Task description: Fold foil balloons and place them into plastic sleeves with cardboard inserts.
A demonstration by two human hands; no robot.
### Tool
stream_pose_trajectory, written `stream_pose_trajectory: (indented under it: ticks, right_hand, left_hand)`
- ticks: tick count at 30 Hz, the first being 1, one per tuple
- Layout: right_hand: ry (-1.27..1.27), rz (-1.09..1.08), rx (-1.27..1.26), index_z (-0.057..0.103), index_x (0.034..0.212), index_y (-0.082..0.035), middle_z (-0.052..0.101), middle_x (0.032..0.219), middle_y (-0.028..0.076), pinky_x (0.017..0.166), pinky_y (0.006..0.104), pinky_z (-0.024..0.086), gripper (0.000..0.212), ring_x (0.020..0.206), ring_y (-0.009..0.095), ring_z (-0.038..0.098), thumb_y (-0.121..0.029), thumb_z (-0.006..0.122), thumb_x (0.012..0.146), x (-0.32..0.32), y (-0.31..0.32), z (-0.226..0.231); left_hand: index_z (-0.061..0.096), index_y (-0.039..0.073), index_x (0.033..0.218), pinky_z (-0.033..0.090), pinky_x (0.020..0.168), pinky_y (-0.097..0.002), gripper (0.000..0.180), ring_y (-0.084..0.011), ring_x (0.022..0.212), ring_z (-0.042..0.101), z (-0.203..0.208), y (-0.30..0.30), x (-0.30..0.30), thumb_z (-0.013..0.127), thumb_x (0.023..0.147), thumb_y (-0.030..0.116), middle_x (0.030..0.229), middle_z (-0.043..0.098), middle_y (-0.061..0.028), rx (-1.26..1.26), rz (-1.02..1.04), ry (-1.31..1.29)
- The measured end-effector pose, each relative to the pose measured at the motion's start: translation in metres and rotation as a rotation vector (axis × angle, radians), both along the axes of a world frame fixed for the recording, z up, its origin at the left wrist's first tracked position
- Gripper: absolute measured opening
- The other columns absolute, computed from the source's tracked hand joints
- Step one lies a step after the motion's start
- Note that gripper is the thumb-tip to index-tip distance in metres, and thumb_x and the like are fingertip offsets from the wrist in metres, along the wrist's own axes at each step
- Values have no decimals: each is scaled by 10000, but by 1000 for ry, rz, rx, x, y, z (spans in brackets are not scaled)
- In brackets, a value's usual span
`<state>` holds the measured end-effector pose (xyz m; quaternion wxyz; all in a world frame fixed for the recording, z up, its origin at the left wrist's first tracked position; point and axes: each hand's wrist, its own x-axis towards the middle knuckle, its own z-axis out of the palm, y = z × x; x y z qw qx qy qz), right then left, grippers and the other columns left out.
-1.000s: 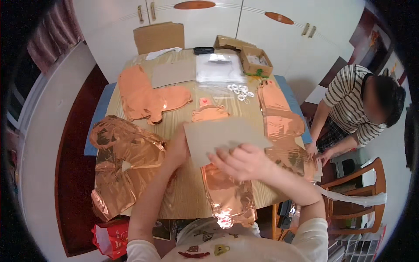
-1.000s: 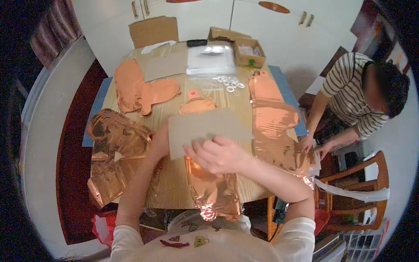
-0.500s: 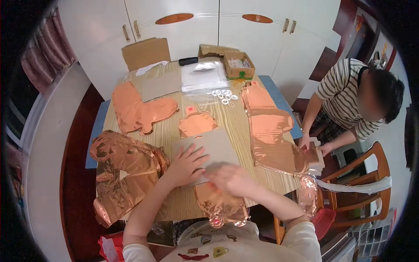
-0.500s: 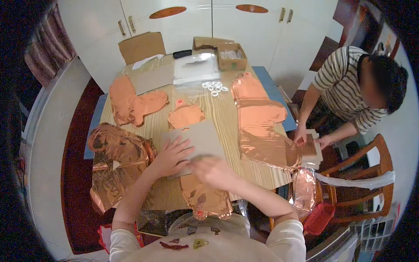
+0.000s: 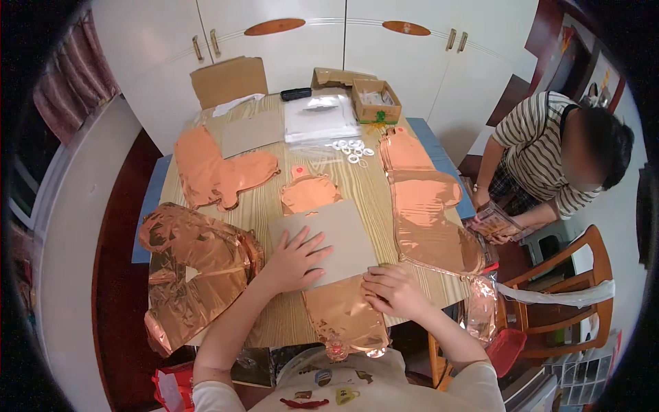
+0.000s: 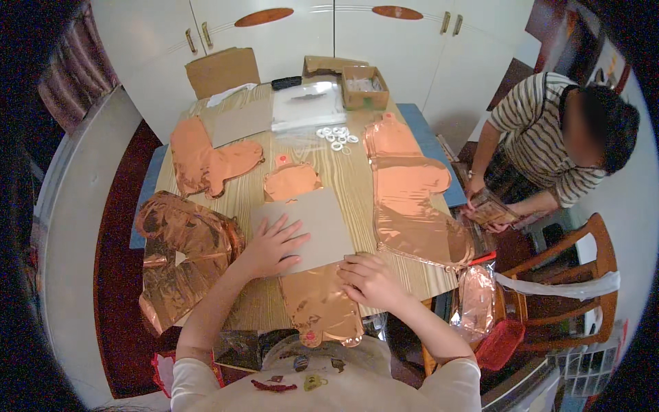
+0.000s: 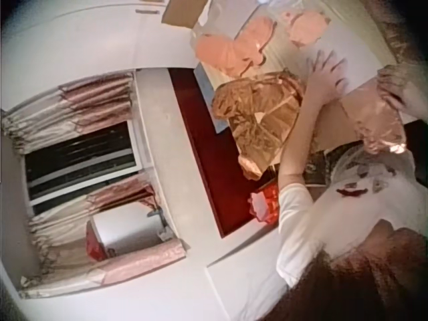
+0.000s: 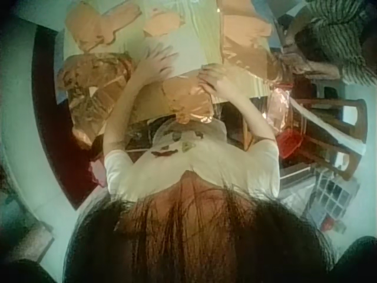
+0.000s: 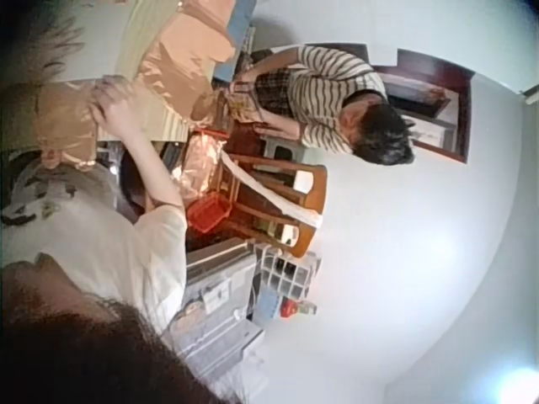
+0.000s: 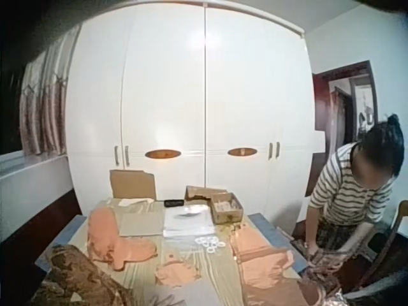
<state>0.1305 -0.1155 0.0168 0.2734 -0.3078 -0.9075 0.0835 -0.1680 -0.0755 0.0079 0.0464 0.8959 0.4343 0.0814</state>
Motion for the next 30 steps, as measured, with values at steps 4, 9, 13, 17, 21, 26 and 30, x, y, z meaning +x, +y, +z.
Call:
stream_pose_trajectory:
  ticks: [4, 9, 13, 17, 21, 26, 30]
  right_hand:
    - [-15, 11, 34, 719, 1001, -85, 703, 1028, 45, 968, 383, 464, 238, 1079, 209, 619, -182, 721, 784, -1, 1, 6]
    - [-5, 0, 48, 722, 984, -91, 704, 1028, 37, 973, 375, 464, 204, 1054, 197, 635, -165, 716, 794, -2, 1, 1]
    - [-8, 5, 12, 718, 987, -87, 704, 1037, 42, 980, 373, 464, 196, 1056, 186, 640, -170, 712, 809, 0, -3, 3]
    - [-27, 3, -22, 715, 998, -78, 702, 1056, 50, 994, 373, 458, 203, 1070, 190, 636, -174, 702, 821, 2, -9, 4]
    - [-65, 24, -70, 677, 1114, -71, 658, 1179, 90, 1041, 424, 420, 350, 1139, 243, 600, -245, 719, 813, 10, -10, 1]
    - [-207, 190, -278, 546, 1309, -85, 481, 1425, 104, 1119, 504, 315, 674, 1323, 280, 447, -387, 765, 748, 31, -28, 30]
    - [-402, 201, -151, 516, 1359, -131, 418, 1490, 76, 1148, 485, 285, 691, 1384, 249, 379, -370, 738, 750, 31, -38, 21]
  left_hand:
    - [476, 262, 1411, 192, 1103, -655, 549, -350, 1427, 272, -1, 5, 1, 572, 898, 434, 1521, 373, -51, -6, 8, -18]
    - [504, 268, 1392, 178, 1101, -665, 527, -348, 1426, 277, 1, 10, 4, 576, 893, 422, 1518, 383, -51, -12, -14, -23]
    - [502, 268, 1393, 182, 1097, -675, 528, -356, 1422, 283, -3, 10, 5, 577, 893, 421, 1516, 383, -57, -11, -21, -35]
    - [494, 269, 1398, 177, 1099, -684, 529, -371, 1428, 270, -2, 4, 6, 566, 898, 424, 1530, 363, -65, -35, -37, -19]
    - [495, 270, 1397, 169, 1099, -684, 531, -368, 1417, 293, -4, 2, 7, 570, 891, 410, 1519, 379, -67, -24, -39, -43]
    - [496, 272, 1398, 178, 1102, -674, 543, -364, 1407, 313, -5, 1, 6, 582, 874, 388, 1509, 394, -65, 11, -49, -55]
    - [496, 270, 1397, 188, 1106, -664, 548, -362, 1399, 330, -4, 1, 5, 587, 864, 363, 1505, 400, -64, 35, -54, -45]
